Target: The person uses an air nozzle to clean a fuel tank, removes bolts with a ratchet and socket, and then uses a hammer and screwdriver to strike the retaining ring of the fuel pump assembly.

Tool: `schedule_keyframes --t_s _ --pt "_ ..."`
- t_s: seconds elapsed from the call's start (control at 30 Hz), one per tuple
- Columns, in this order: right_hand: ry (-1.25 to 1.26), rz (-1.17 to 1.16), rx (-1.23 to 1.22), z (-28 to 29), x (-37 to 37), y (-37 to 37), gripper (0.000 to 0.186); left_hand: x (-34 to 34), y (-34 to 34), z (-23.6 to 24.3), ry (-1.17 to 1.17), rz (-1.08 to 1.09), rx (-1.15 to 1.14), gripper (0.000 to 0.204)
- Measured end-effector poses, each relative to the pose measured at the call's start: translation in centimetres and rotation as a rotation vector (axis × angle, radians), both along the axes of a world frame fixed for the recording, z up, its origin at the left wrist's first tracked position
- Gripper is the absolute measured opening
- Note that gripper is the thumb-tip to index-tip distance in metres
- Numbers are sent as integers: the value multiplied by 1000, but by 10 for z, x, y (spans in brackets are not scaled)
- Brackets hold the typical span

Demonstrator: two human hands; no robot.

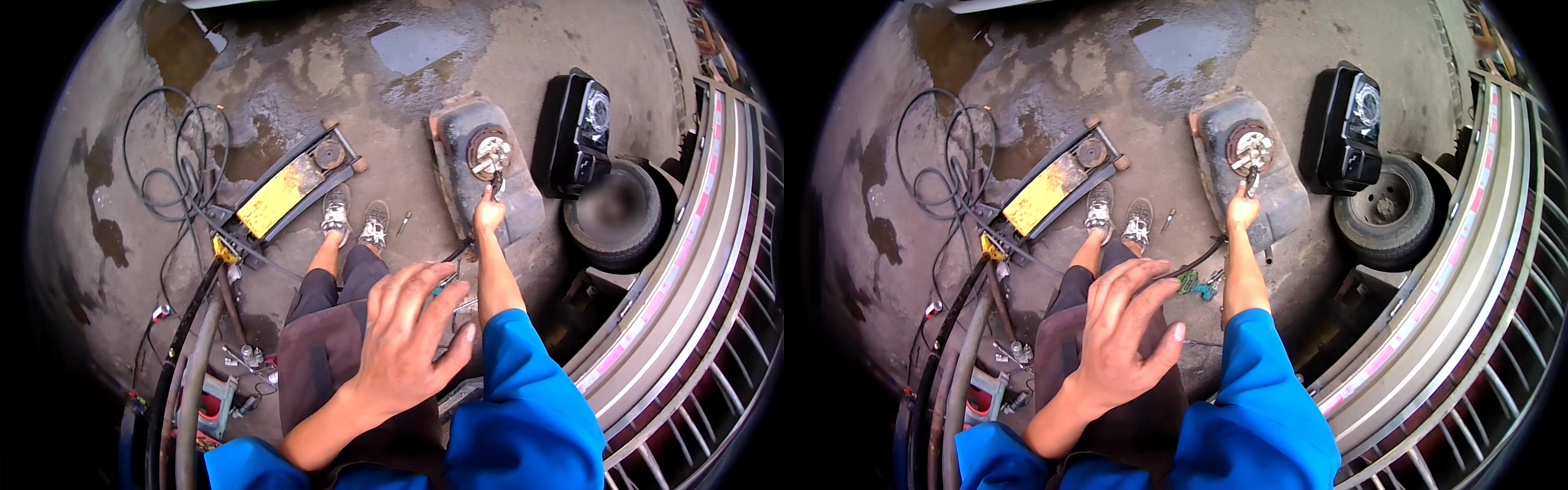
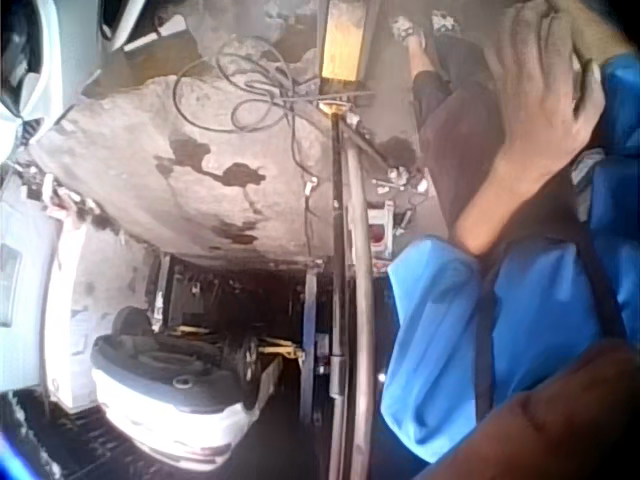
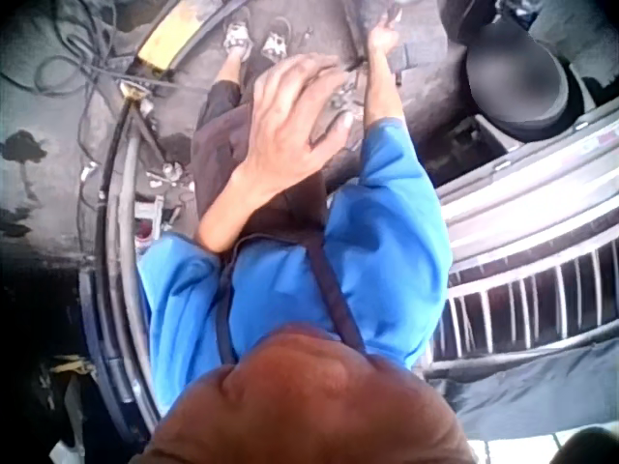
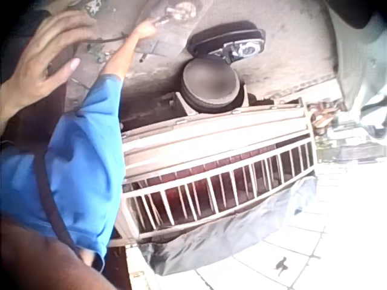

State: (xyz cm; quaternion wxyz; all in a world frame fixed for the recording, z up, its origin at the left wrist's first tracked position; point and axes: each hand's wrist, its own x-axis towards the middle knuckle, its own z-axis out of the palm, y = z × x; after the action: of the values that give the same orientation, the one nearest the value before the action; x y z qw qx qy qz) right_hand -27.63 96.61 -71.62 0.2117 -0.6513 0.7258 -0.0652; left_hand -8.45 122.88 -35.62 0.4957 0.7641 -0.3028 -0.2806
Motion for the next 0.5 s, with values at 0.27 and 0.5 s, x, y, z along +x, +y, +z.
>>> schedule_keyframes --t_s 0.27,0.5 --pt "-8 -57 211 58 59 30 77 30 28 53 -100 92 70 60" --pt "161 -18 60 26 -18 19 72 6 6 47 -178 146 -122 44"
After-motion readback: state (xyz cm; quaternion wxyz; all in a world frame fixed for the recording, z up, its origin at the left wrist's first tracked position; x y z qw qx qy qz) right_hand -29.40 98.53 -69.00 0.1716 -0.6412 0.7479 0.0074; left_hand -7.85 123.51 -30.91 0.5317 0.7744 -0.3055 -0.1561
